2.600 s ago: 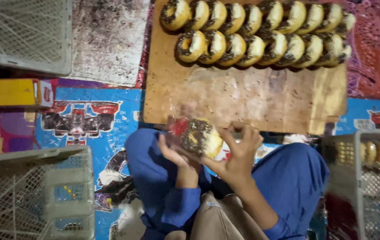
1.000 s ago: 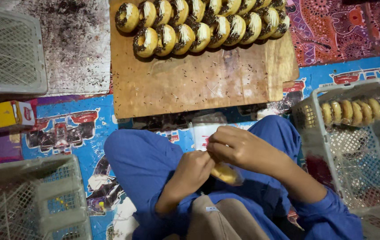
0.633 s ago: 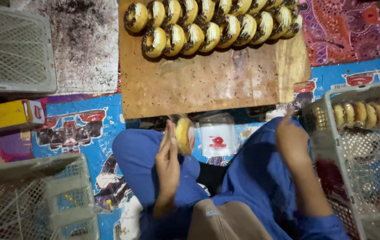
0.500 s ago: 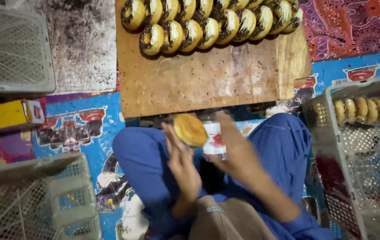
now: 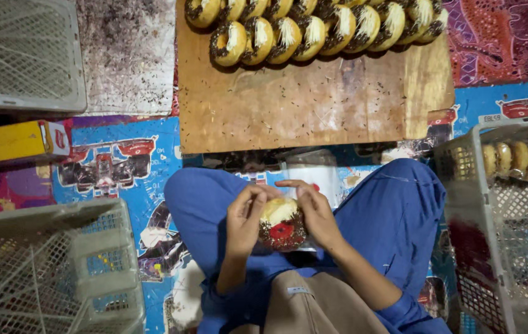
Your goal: The person sits on the floor and repeatedly picks up chocolate-glazed donuts from a wooden board, places each into a clear plastic bag, and sets the bagged donuts into a white plastic crate. The process continues with multiple donuts handled one at a time.
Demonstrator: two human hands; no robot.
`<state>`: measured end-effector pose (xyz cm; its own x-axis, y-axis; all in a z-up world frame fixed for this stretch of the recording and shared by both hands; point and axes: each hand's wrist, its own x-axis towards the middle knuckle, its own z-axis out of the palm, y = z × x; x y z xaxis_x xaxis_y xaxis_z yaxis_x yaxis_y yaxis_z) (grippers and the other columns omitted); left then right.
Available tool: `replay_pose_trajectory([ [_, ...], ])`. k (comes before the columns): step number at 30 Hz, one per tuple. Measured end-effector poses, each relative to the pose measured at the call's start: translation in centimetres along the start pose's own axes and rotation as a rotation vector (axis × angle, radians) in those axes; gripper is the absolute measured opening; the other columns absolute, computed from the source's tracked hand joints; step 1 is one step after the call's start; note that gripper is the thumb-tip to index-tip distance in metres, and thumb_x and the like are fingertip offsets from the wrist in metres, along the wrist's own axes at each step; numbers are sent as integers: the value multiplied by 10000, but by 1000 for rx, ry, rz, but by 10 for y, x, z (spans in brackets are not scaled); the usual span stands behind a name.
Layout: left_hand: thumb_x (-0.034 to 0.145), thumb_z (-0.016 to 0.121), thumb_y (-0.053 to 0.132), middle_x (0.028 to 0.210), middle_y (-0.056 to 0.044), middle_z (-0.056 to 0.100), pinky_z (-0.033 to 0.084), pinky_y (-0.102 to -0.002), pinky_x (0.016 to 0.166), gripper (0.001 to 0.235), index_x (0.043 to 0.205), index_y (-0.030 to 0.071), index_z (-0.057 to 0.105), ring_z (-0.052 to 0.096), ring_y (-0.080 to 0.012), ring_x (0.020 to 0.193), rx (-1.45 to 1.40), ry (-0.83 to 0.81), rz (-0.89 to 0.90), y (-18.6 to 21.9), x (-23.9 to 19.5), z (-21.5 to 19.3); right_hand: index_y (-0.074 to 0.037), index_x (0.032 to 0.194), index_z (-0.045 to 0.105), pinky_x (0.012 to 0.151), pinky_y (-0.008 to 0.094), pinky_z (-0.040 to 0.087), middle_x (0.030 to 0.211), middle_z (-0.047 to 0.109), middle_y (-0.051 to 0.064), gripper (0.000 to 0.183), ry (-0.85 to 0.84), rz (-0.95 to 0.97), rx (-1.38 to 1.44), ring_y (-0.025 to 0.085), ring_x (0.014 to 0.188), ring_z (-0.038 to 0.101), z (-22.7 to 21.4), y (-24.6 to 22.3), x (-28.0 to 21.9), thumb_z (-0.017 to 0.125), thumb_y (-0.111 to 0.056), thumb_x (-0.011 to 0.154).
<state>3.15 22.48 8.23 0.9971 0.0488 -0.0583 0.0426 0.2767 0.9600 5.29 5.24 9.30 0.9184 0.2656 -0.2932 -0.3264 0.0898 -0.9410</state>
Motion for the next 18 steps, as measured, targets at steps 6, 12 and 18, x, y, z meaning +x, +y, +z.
replay_pose_trajectory([
  [6, 1076, 545, 168, 834, -71, 733, 556, -235, 680, 213, 946, 2, 578, 695, -107, 728, 75, 422, -5, -23, 3, -12, -24, 1087, 770, 755, 233, 491, 874, 723, 44, 359, 197, -220, -195, 90, 816, 631, 10, 6, 20, 487, -241, 1113],
  [12, 1017, 648, 105, 831, -63, 718, 526, -249, 704, 130, 976, -16, 670, 671, -111, 738, 222, 657, 203, -20, 29, -42, -19, 938, 752, 727, 228, 495, 855, 727, 10, 147, 347, -197, 93, 71, 787, 640, 36, 48, 73, 721, -161, 961],
  [18, 956, 734, 72, 838, -128, 656, 506, -361, 732, 119, 887, -12, 686, 621, -238, 798, 966, 697, 224, -12, -21, -64, -39, 778, 713, 605, 234, 423, 731, 682, -22, 245, 300, -1, 126, 56, 652, 543, 56, 147, 59, 655, -179, 970],
])
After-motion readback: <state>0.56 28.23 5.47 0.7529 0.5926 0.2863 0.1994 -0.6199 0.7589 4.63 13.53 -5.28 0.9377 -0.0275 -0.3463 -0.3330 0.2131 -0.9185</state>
